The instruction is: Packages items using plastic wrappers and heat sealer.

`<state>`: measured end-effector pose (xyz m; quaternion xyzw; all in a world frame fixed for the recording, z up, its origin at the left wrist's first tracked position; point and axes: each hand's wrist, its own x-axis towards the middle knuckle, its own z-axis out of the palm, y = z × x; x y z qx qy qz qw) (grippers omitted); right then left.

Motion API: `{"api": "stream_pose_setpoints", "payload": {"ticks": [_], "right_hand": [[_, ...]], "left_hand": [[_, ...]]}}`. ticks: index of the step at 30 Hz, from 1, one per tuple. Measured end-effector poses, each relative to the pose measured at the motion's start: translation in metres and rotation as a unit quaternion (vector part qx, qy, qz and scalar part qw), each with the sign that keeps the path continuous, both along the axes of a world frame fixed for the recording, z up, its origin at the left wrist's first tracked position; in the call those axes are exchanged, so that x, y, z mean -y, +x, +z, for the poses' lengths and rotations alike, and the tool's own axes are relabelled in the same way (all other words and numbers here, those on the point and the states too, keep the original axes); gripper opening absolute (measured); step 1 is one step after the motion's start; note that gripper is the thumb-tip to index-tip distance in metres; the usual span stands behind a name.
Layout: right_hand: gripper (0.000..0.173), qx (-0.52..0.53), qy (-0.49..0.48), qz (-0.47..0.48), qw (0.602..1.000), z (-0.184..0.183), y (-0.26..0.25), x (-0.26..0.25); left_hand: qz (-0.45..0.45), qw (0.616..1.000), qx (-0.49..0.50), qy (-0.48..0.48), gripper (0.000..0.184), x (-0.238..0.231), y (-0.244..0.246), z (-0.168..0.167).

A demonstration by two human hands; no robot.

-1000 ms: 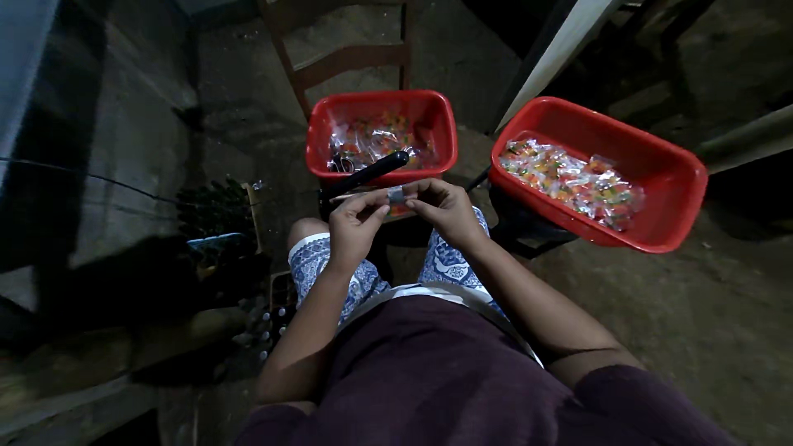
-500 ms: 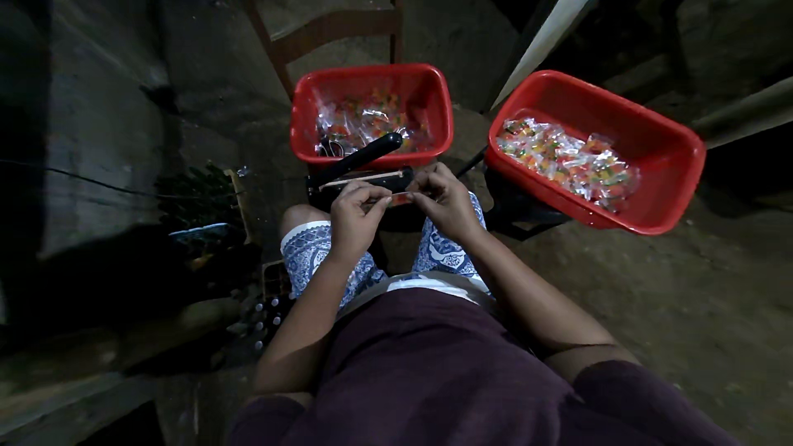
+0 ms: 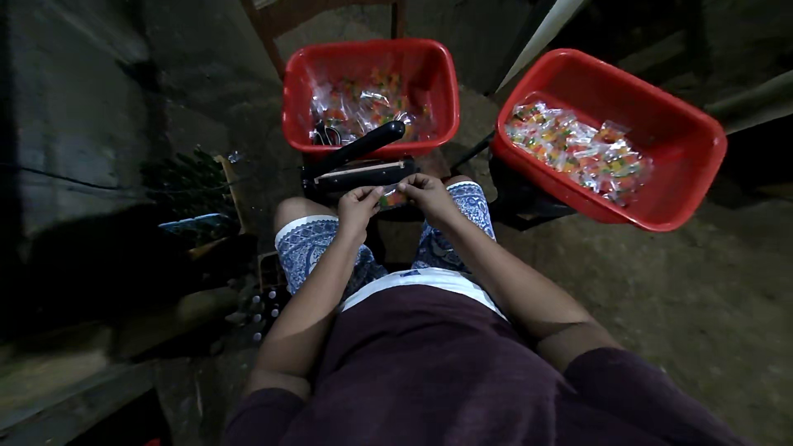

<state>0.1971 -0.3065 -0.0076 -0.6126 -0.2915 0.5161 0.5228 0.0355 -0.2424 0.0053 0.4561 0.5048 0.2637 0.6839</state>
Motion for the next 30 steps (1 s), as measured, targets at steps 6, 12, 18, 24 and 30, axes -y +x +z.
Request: {"api": "stream_pose_setpoints", "payload": {"ticks": [6, 12, 18, 24, 30], "right_hand": [[0.009, -0.007, -0.009, -0.006, 1.000, -0.014, 0.006, -0.013], [0.009, -0.015, -0.023, -0.006, 1.000, -0.022, 0.010, -0.023], [0.008, -0.064, -0.059, -0.028, 0.996, -0.032, -0.001, -0.040], [0.010, -0.090, -0.096, -0.010, 0.991, -0.035, -0.003, -0.054], [0.006, -0.122, -0.092, -0.041, 0.987, -0.038, -0.008, -0.058]], "left_hand": [[-0.048, 0.994, 0.026, -0.097, 0.025, -0.011, -0.001, -0.006], [-0.001, 0.985, 0.092, -0.144, 0.014, -0.014, 0.005, -0.024], [0.075, 0.969, 0.126, -0.199, 0.011, -0.015, 0.011, -0.044], [0.092, 0.957, 0.179, -0.209, 0.015, -0.017, 0.011, -0.053], [0.122, 0.951, 0.185, -0.215, 0.012, -0.018, 0.016, -0.058]]}}
